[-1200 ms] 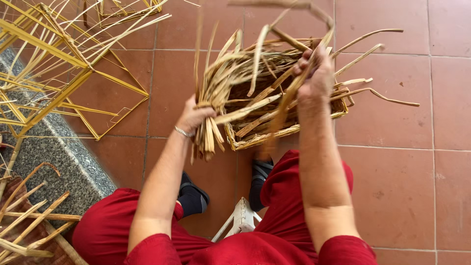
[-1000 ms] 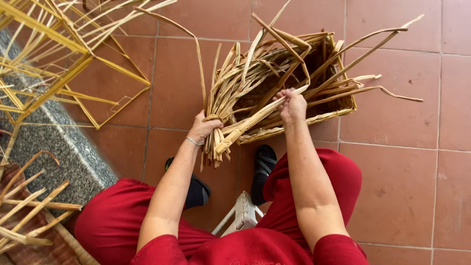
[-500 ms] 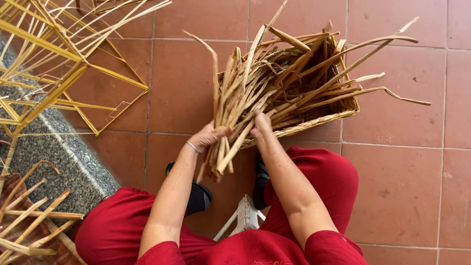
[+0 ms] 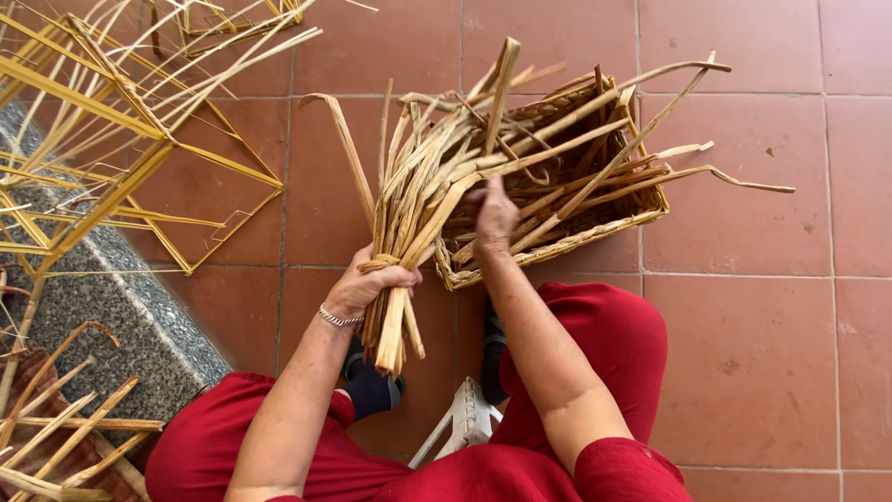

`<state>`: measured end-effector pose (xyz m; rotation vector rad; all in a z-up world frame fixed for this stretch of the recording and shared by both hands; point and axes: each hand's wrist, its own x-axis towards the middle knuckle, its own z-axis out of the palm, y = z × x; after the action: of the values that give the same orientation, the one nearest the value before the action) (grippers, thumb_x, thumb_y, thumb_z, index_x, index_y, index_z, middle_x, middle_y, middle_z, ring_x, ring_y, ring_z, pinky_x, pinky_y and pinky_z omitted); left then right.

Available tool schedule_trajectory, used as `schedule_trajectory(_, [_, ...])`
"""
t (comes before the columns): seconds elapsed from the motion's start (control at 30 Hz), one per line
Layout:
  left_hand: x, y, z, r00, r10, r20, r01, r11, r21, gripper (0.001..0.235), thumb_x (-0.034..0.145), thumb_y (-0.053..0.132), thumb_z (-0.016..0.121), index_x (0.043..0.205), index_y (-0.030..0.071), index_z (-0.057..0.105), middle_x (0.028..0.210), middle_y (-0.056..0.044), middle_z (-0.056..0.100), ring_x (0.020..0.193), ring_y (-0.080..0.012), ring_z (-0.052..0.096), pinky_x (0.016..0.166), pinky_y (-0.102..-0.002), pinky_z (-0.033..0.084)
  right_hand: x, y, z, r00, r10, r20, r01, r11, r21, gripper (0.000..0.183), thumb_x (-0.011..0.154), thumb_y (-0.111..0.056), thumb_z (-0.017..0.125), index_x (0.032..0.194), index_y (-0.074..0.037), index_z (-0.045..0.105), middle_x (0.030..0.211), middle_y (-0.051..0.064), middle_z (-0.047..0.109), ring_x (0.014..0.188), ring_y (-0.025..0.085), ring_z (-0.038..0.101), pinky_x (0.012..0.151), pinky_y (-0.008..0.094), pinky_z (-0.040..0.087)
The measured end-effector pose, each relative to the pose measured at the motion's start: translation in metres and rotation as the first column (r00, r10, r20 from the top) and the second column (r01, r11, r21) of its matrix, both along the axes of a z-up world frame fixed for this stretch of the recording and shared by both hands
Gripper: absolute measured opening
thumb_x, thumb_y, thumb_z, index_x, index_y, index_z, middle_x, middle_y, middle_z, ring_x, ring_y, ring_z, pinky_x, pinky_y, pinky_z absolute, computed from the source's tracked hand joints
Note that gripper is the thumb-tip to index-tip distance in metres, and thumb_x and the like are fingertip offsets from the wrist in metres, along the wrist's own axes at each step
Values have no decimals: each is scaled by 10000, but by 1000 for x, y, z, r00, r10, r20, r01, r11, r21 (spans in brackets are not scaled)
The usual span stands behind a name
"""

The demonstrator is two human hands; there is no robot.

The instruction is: The person trims the excess dried palm leaves from the edges of a woven basket using shears. They rotate the basket to access different sides and cut the protruding material flush with the frame.

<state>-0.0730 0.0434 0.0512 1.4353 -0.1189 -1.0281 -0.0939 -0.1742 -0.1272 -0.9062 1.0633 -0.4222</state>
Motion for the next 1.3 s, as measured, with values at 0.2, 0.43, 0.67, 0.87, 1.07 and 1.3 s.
schedule_trajectory(0.2, [-12,8,43,998,17,-57,-20,998,-60,345,752,34,743,1071,-58,651,835,-114,715,680,-153,681,633,-284,585,-8,-29,-68,986,28,166,-97,902,421,652,978,-368,621,1527,-93,402,1317,189,559,1155,309,627,939,489,591])
schedule_trajectory(0.43, [-20,6,61,999,40,-11,-41,995,-90,355,744,24,728,1081,-37,637,829,-106,711,669,-150,675,621,-283,583,9,-7,5,860,372,350,-445,882,155,616,953,-497,641,1407,-94,530,1137,100,687,1041,226,665,869,435,521])
schedule_trajectory(0.67, [3,21,10,985,173,-21,-174,984,-38,384,788,16,699,1160,-66,651,964,-175,760,765,-215,733,687,-330,628,-5,9,16,800,258,542,-428,878,215,372,1031,-471,627,1031,-99,637,784,44,653,699,175,637,663,373,513])
schedule_trajectory(0.87, [19,38,-78,937,333,-108,-336,942,-14,484,775,53,840,1199,-114,677,1045,-166,773,919,-220,750,824,-341,637,-45,53,29,521,840,151,-814,542,-210,288,937,-379,719,866,-101,720,763,-1,678,660,84,566,639,259,488])
schedule_trajectory(1.07, [12,44,-88,995,63,76,-75,983,166,828,657,64,904,1364,-149,530,1022,-189,749,906,-227,748,839,-351,627,-66,75,48,207,978,-4,-931,195,-308,349,924,-402,690,926,-60,757,728,-18,679,664,75,604,628,255,516])
schedule_trajectory(1.3, [79,5,39,921,200,333,-268,948,172,1128,603,67,928,1408,-157,170,937,-97,719,894,-202,736,859,-347,662,-56,43,98,389,920,-53,-771,293,-565,363,943,-390,737,962,-28,765,730,-21,653,669,71,566,584,267,484])
